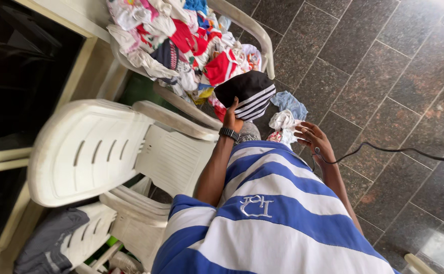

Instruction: The person sorts through a pile of clothes on the floor, picking up a red garment and a black-and-white striped garment, and then places them into a larger pile of clothes on a chair.

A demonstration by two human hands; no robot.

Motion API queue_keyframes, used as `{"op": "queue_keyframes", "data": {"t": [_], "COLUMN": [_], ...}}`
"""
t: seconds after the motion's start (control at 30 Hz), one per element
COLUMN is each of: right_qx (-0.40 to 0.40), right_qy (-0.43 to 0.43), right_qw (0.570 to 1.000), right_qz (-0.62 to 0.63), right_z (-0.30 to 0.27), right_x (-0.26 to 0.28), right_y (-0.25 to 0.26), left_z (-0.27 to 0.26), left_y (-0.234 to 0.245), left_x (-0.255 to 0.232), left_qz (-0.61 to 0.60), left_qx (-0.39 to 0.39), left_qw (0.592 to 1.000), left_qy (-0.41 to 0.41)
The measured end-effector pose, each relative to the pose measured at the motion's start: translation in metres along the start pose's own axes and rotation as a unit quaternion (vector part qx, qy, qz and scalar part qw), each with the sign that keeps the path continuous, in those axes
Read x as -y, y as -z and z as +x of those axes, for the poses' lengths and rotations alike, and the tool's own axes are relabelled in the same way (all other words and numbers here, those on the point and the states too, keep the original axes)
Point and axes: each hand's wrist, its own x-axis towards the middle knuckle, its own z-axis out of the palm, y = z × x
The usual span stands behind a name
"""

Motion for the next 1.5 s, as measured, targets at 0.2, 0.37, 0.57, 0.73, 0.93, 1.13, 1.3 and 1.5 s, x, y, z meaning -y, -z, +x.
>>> {"op": "queue_keyframes", "data": {"t": [0.2,0.37,0.57,0.73,0.93,1.13,1.3,1.5], "right_qx": [-0.026,-0.09,-0.2,-0.235,-0.27,-0.295,-0.299,-0.308], "right_qy": [-0.004,-0.005,-0.059,-0.047,-0.125,-0.114,-0.107,-0.09], "right_qw": [0.999,0.996,0.978,0.968,0.953,0.946,0.945,0.937], "right_qz": [-0.039,-0.025,-0.001,0.076,0.059,0.075,0.083,0.136], "right_z": [0.04,0.036,0.009,-0.002,-0.008,-0.014,-0.017,-0.015], "right_x": [0.015,0.012,-0.012,-0.049,-0.068,-0.078,-0.082,-0.086], "right_y": [-0.024,-0.014,0.012,0.029,0.023,0.014,0.018,0.019], "left_z": [0.073,0.119,0.156,0.164,0.161,0.163,0.169,0.162], "left_y": [0.001,0.012,0.063,0.067,0.071,0.074,0.06,0.052], "left_x": [-0.075,-0.123,-0.122,-0.119,-0.132,-0.147,-0.158,-0.157], "left_qz": [0.006,0.032,0.108,0.105,0.025,0.11,0.113,0.129], "left_qx": [-0.002,-0.001,-0.275,-0.322,-0.283,-0.395,-0.388,-0.401], "left_qw": [1.0,0.999,0.955,0.941,0.958,0.907,0.912,0.904], "left_qy": [-0.005,-0.035,-0.037,-0.023,-0.033,-0.1,-0.078,-0.071]}}
